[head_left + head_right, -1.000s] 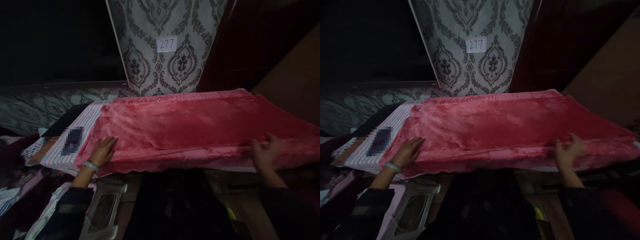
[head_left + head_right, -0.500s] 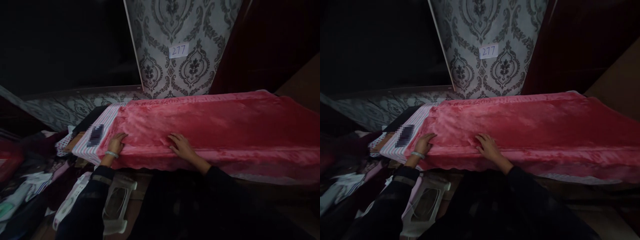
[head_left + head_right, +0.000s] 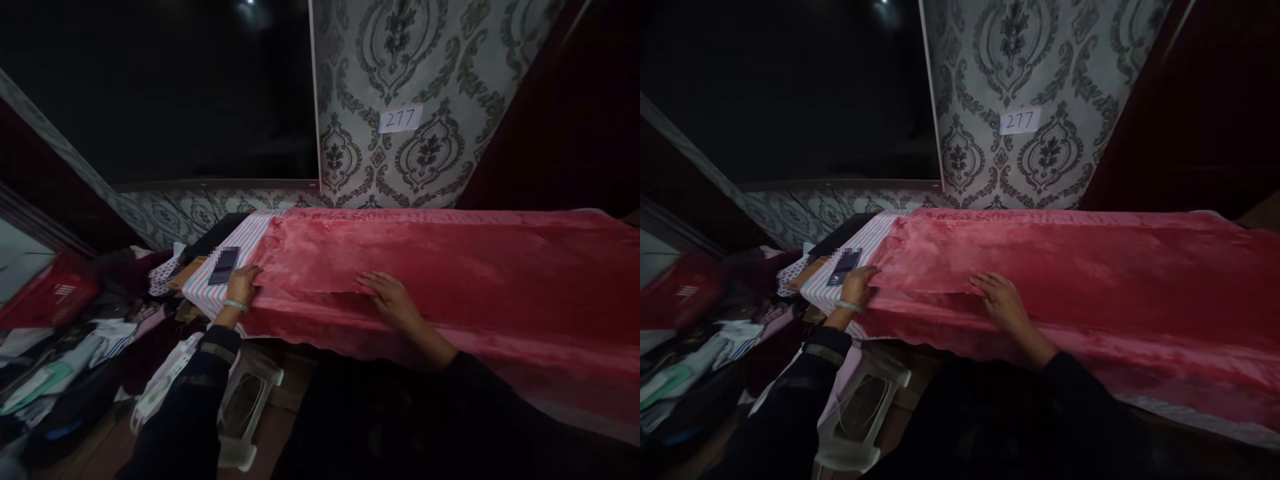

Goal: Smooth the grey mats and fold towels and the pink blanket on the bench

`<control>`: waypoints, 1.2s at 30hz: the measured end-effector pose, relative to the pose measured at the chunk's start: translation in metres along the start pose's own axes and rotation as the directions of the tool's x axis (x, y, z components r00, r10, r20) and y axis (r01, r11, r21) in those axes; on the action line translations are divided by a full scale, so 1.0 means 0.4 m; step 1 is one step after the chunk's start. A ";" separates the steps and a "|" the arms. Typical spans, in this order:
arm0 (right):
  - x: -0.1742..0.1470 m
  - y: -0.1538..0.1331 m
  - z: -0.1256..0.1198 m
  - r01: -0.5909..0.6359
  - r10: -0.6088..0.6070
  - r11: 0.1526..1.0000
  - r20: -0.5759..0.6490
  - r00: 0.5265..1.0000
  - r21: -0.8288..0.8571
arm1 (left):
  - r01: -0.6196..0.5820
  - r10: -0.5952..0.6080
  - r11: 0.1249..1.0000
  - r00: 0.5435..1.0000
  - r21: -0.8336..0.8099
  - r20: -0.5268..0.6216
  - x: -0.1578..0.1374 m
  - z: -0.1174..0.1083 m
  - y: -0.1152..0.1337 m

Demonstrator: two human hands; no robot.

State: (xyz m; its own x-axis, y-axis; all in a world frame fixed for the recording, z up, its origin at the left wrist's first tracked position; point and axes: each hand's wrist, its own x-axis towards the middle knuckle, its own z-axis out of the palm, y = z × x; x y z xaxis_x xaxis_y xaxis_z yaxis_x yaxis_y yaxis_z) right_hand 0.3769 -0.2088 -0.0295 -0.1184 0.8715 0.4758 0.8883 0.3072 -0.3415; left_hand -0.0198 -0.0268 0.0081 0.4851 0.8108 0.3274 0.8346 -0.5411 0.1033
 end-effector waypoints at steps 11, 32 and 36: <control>-0.076 0.016 0.062 0.033 -0.021 0.994 0.119 0.993 -0.104 | 0.024 -0.033 0.996 0.995 0.090 0.093 -0.114 0.025 -0.021; -0.098 0.045 0.058 0.077 -0.070 0.996 0.151 0.986 -0.041 | 0.074 -0.074 0.996 0.997 -0.048 -0.001 -0.208 0.015 -0.049; -0.088 0.028 0.031 0.107 -0.106 0.994 0.134 0.985 0.003 | 0.075 -0.074 0.992 0.997 -0.097 0.015 -0.214 -0.002 -0.077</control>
State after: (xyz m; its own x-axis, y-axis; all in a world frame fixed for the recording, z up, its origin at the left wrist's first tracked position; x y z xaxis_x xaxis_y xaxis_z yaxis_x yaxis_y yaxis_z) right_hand 0.3854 -0.2315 -0.0601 -0.2703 0.8774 0.3964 0.8694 0.3993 -0.2909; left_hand -0.0872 -0.0798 -0.0224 0.4258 0.8518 0.3052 0.8395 -0.4977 0.2180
